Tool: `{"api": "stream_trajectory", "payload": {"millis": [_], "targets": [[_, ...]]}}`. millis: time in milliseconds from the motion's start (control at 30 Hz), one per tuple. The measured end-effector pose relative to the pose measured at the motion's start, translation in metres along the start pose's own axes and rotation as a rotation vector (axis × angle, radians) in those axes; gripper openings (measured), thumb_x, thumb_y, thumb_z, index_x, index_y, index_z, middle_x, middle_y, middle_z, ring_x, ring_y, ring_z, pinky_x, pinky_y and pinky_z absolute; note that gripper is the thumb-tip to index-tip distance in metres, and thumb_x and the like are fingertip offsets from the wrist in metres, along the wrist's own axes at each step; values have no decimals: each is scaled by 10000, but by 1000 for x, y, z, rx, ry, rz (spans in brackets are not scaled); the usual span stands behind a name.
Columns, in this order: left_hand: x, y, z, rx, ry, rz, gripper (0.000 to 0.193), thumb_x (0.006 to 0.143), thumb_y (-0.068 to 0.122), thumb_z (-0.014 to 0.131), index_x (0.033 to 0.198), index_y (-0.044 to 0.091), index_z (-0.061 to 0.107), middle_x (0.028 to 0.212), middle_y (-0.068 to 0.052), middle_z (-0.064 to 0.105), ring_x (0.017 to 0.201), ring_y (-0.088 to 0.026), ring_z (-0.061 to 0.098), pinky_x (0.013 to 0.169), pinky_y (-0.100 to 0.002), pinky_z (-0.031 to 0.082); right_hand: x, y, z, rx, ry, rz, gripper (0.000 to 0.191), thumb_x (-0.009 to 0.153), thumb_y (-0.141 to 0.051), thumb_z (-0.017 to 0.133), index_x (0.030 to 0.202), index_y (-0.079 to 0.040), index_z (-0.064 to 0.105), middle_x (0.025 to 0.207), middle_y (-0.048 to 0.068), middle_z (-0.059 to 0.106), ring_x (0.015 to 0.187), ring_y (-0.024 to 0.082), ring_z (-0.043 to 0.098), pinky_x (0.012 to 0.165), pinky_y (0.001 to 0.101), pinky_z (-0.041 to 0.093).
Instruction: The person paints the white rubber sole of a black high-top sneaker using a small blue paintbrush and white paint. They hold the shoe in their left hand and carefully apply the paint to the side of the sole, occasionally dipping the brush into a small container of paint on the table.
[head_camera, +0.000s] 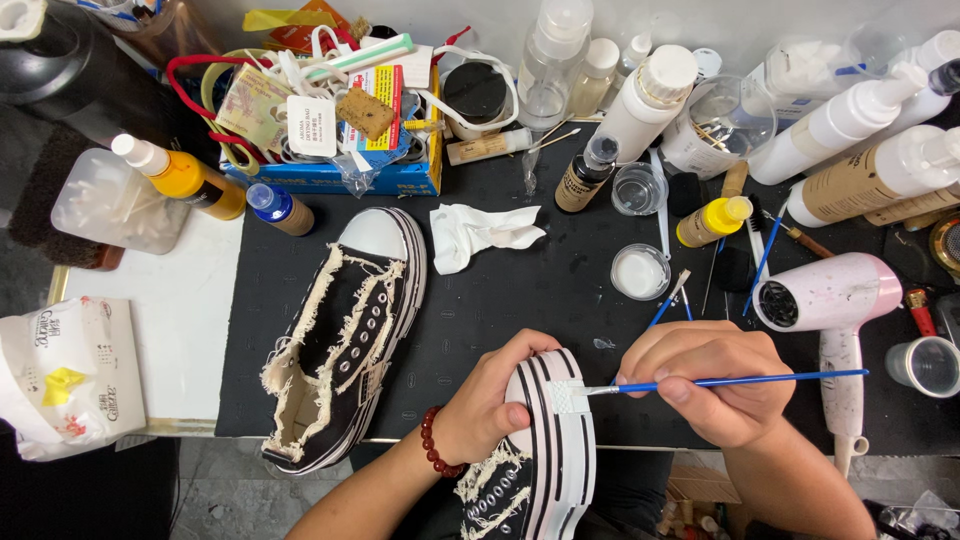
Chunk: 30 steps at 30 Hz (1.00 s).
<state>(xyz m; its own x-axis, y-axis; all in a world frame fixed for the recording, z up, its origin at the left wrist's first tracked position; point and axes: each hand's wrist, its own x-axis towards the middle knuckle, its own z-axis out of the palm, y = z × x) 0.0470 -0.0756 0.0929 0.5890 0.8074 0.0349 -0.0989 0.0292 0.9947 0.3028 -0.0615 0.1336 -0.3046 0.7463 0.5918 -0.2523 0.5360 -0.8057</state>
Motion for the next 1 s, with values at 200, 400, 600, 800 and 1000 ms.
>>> {"api": "stream_trajectory", "payload": {"millis": [200, 400, 600, 800, 1000], "targets": [[-2, 2, -1, -3, -3, 0, 1104, 809, 959, 437, 1258, -47, 522, 996, -95, 698, 912, -143, 711, 807, -271, 576, 1, 0, 2, -16, -27, -20, 83, 950, 8, 629, 872, 34, 615, 763, 182, 708, 686, 275, 751, 636, 393, 652], [-4, 4, -2, 6, -1, -1, 1105, 808, 960, 439, 1262, -44, 521, 996, -90, 698, 919, -143, 715, 818, -270, 577, 3, -4, 4, 10, -5, -6, 92, 968, 4, 610, 881, 34, 616, 770, 184, 701, 694, 283, 741, 641, 394, 646], [-5, 6, -2, 27, 8, -3, 1105, 809, 960, 432, 1262, -44, 520, 979, -86, 695, 895, -136, 709, 791, -258, 567, 5, -4, 6, -34, -36, -29, 92, 957, -6, 630, 873, 24, 613, 750, 170, 704, 675, 265, 749, 615, 378, 650], [-6, 9, -1, 18, -4, -37, 1112, 793, 971, 418, 1254, -36, 522, 951, -76, 697, 856, -129, 719, 775, -255, 584, 2, -8, 5, 27, -10, 8, 102, 975, -16, 608, 887, 33, 621, 771, 181, 706, 703, 279, 745, 632, 386, 644], [-8, 14, -1, 13, -5, -16, 1112, 800, 969, 431, 1251, -42, 526, 984, -82, 699, 900, -137, 715, 809, -266, 577, 3, -9, 7, 37, -32, 7, 89, 963, -5, 613, 886, 39, 620, 775, 189, 708, 703, 280, 744, 636, 388, 643]]}}
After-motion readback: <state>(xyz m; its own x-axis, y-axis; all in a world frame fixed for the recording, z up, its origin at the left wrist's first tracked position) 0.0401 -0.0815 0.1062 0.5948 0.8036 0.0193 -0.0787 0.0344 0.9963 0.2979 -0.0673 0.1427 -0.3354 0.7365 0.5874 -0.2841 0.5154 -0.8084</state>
